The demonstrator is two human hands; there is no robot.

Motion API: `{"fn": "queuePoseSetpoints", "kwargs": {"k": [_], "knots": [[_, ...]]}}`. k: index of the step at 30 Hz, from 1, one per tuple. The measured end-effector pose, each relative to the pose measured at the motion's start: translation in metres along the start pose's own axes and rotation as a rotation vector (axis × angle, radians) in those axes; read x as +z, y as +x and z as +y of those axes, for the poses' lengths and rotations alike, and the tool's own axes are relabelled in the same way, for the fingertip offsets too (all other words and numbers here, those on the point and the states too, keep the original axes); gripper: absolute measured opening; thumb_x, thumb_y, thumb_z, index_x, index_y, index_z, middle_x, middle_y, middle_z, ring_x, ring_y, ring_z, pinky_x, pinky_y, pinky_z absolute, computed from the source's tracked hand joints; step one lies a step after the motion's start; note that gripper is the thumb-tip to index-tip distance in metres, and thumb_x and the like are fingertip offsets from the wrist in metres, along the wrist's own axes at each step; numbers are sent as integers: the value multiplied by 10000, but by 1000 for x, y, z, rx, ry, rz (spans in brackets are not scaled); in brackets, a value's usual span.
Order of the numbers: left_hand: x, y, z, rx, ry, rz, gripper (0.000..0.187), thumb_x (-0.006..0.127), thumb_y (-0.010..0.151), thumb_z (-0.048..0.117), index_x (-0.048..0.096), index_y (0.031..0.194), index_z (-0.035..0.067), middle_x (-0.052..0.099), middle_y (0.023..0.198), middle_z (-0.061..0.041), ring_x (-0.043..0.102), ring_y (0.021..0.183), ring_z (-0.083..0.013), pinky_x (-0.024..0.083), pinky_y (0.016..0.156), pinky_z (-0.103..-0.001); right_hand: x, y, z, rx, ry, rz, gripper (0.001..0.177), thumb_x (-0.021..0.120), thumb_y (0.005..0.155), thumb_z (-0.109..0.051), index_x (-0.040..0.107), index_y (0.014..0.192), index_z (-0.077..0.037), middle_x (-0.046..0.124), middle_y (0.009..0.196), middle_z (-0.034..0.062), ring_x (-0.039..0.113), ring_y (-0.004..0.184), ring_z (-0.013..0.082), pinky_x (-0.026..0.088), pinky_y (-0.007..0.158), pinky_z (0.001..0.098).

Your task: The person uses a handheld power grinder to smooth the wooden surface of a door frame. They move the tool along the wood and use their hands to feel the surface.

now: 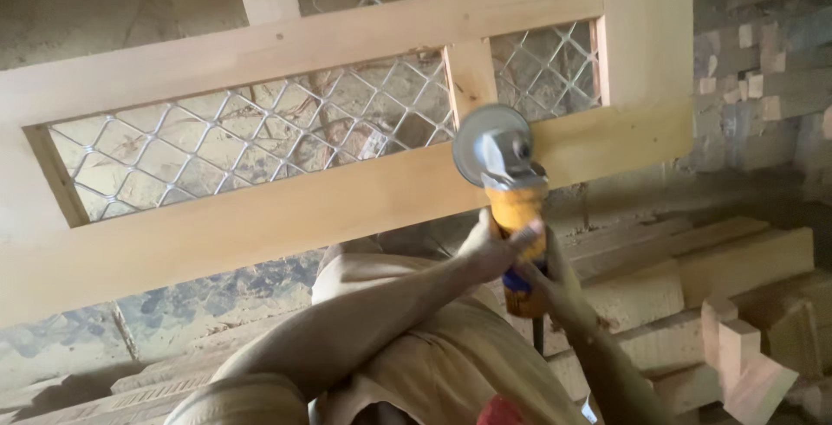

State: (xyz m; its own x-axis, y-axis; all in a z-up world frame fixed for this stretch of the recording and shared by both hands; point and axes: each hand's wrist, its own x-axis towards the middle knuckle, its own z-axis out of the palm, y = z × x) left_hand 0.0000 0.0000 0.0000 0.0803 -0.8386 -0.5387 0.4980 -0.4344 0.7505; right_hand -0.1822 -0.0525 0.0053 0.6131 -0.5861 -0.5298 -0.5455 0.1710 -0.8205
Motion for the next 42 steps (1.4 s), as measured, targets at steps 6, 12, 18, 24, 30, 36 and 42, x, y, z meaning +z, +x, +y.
{"fn": "queuePoseSetpoints", "kwargs": {"k": [6, 12, 18, 24, 30, 36, 42], "knots": [[-29, 73, 64, 98, -348, 129, 776, 766, 868, 481, 452, 1345, -44, 645, 1175, -225, 682, 978, -258, 613, 786, -377, -16, 105, -100, 278, -122, 59, 651, 615, 964, -246, 344, 1549, -154, 625, 1370, 110, 661, 1195, 262, 549, 993, 406], [-55, 130, 122, 32, -182, 328, 821, 744, 836, 538, 397, 1341, -8, 660, 1122, -178, 715, 953, -234, 633, 758, -371, -25, 175, -145, -32, 214, -64, 659, 684, 965, -254, 387, 1530, -89, 639, 1265, 117, 665, 1073, 228, 579, 874, 364], [-34, 99, 93, -64, -179, 234, 890, 747, 797, 531, 280, 1386, 54, 605, 1177, -165, 693, 1006, -256, 640, 823, -401, -23, 132, -123, 175, 119, -7, 665, 608, 951, -249, 294, 1531, -168, 614, 1327, 103, 667, 1160, 221, 594, 913, 354], [0, 16, 30, -8, -342, 231, 759, 763, 860, 433, 379, 1371, 22, 647, 1223, -160, 666, 1067, -214, 595, 866, -358, -10, 46, -76, 73, 25, -28, 730, 677, 904, -177, 340, 1545, -83, 581, 1391, 150, 601, 1251, 238, 518, 1021, 388], [4, -22, 17, -258, 31, 77, 704, 804, 823, 462, 502, 1322, 68, 676, 1192, -81, 665, 1065, -158, 562, 873, -325, 9, -20, -46, 99, 195, -29, 698, 667, 942, -166, 335, 1542, -35, 595, 1314, 122, 581, 1194, 192, 500, 1005, 360], [8, -34, 15, -192, 125, -131, 639, 747, 849, 548, 636, 1279, 89, 747, 1039, -29, 712, 928, -130, 565, 808, -297, 4, -50, -30, 178, 247, -21, 773, 687, 928, -178, 313, 1594, -66, 612, 1186, 115, 586, 995, 184, 522, 855, 353], [50, 35, 3, 4, -97, -148, 513, 764, 893, 404, 614, 1251, 69, 718, 1085, -49, 691, 962, -131, 587, 835, -329, -38, -24, -7, 243, 375, 161, 779, 686, 894, -155, 306, 1573, -104, 597, 1243, 115, 600, 1069, 199, 524, 876, 380]]}}
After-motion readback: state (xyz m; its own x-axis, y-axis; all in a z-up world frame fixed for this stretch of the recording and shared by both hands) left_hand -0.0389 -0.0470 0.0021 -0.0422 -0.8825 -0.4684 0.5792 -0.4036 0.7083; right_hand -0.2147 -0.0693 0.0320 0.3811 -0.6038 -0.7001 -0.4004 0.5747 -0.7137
